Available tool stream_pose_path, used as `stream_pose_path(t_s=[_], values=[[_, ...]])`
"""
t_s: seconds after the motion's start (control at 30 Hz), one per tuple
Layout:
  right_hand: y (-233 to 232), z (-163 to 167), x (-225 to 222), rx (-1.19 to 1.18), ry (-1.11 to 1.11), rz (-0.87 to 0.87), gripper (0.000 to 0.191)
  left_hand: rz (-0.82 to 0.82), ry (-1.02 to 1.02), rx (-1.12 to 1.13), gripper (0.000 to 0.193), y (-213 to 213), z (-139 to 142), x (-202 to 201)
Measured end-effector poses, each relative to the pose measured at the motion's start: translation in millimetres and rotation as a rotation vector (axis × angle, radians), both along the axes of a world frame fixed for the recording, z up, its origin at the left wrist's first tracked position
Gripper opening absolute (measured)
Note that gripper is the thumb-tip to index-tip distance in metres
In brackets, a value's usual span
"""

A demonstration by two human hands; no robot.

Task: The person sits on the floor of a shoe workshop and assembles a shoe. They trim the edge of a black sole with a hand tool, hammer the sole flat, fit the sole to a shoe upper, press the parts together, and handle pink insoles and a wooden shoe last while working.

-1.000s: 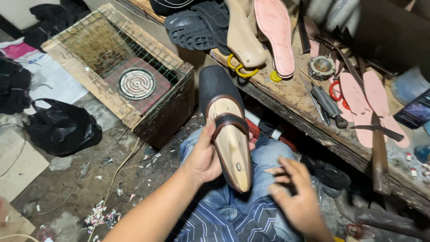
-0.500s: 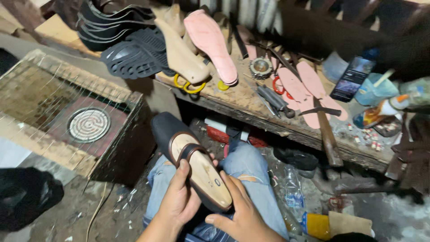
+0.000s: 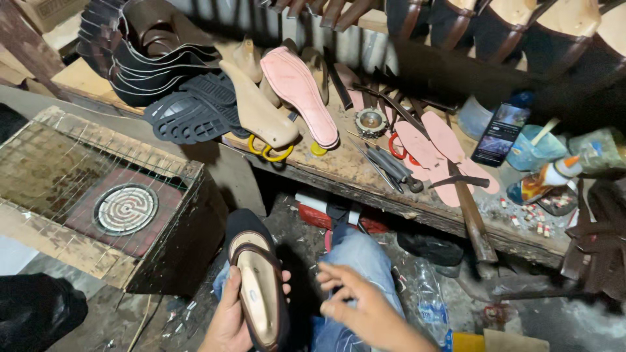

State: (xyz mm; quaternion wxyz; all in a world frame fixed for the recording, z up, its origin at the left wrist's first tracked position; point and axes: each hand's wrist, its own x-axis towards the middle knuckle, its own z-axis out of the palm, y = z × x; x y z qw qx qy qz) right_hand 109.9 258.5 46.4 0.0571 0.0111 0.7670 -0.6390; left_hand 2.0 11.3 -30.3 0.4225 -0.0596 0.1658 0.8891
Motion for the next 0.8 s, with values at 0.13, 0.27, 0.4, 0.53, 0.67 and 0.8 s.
stream_pose_path(t_s=[0.13,0.27,0.4,0.53,0.67,0.8], values=[[33,21,-66,-0.070,-0.030,-0.173,0.051,-0.039,-0.029,0.121,0.081,-17,-17,-8],[70,60,-159,-0.235,0.050,-0.308,0.042,-0.009,-0.019,0.113,0.081,-23,-23,-18],[103,108,-264,-0.451,0.093,-0.387,0.054,-0.054,-0.016,0.109,0.081,-25,-28,-26],[122,138,-349,-0.479,0.108,-0.475,0.057,-0.069,0.016,0.108,0.082,-30,-33,-31],[119,154,-413,-0.647,0.159,-0.434,0.046,-0.072,-0.033,0.031,0.084,-34,-39,-41],[93,156,-455,-0.796,0.142,-0.545,0.021,-0.089,-0.018,0.004,0.086,-36,-46,-50]])
